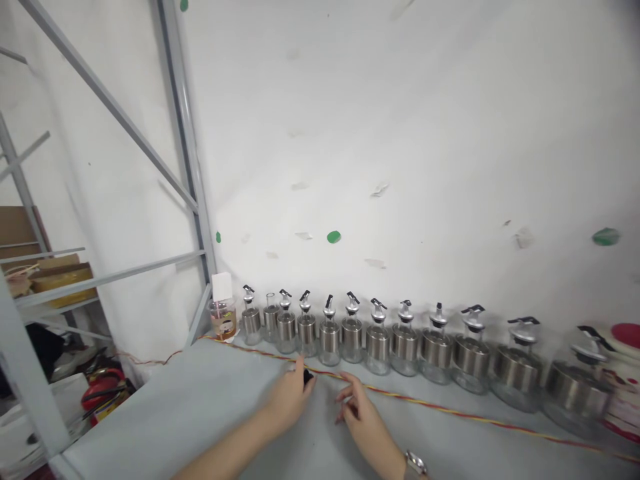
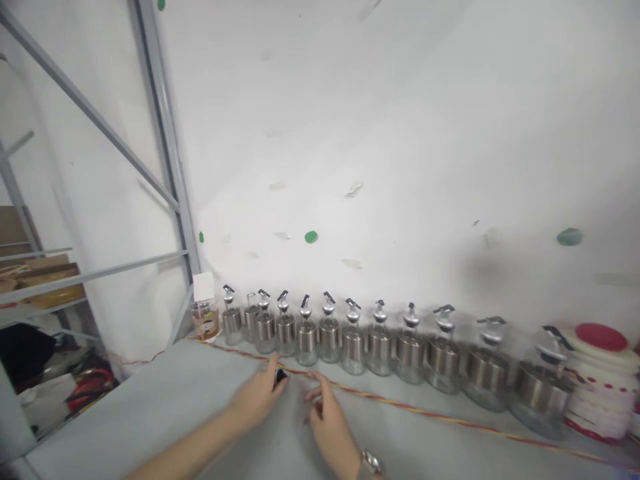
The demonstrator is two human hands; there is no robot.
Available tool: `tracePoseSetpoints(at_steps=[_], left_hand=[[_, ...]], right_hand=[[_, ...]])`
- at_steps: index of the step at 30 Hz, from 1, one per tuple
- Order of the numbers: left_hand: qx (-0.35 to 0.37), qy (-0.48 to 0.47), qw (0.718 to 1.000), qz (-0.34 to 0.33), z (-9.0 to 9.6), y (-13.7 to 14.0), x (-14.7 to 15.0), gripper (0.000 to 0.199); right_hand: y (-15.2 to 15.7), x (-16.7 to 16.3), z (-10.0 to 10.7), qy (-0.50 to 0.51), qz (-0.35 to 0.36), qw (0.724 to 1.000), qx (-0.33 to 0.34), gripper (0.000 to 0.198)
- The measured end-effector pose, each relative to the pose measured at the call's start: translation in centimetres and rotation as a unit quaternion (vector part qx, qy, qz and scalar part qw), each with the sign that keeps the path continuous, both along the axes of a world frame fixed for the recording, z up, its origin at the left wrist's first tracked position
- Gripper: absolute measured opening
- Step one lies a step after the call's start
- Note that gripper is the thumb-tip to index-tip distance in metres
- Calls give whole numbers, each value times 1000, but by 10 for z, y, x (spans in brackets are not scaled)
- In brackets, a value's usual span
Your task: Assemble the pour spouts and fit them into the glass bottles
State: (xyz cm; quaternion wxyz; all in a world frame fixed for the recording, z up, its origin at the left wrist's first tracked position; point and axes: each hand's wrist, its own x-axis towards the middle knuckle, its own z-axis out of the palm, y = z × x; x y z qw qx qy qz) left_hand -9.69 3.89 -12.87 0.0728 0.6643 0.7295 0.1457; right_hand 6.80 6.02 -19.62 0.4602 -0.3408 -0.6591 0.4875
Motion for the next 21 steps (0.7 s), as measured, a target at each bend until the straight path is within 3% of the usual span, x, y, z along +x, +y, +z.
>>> tracePoseSetpoints(at_steps=[7,11,13,16,18,21], left_hand=[[44,19,999,11,8,0,-3,22],[139,18,989,45,36,10,-39,31],[195,25,977,81,57,23,-63,40],[262,44,958,108,83,50,-93,36],[296,58,947,108,91,69,-105,35],[328,76,937,90,89,94,-114,31]], right_hand=[[-3,4,8,6,12,1000,12,46],[-8,13,11,-20,35,999,33,46],[-11,17,11,-35,39,997,50,46],[-14,22,12,-53,52,995,66,46],[-15,24,13,-63,75,992,79,47],[-16,24,12,-84,101,987,94,48]])
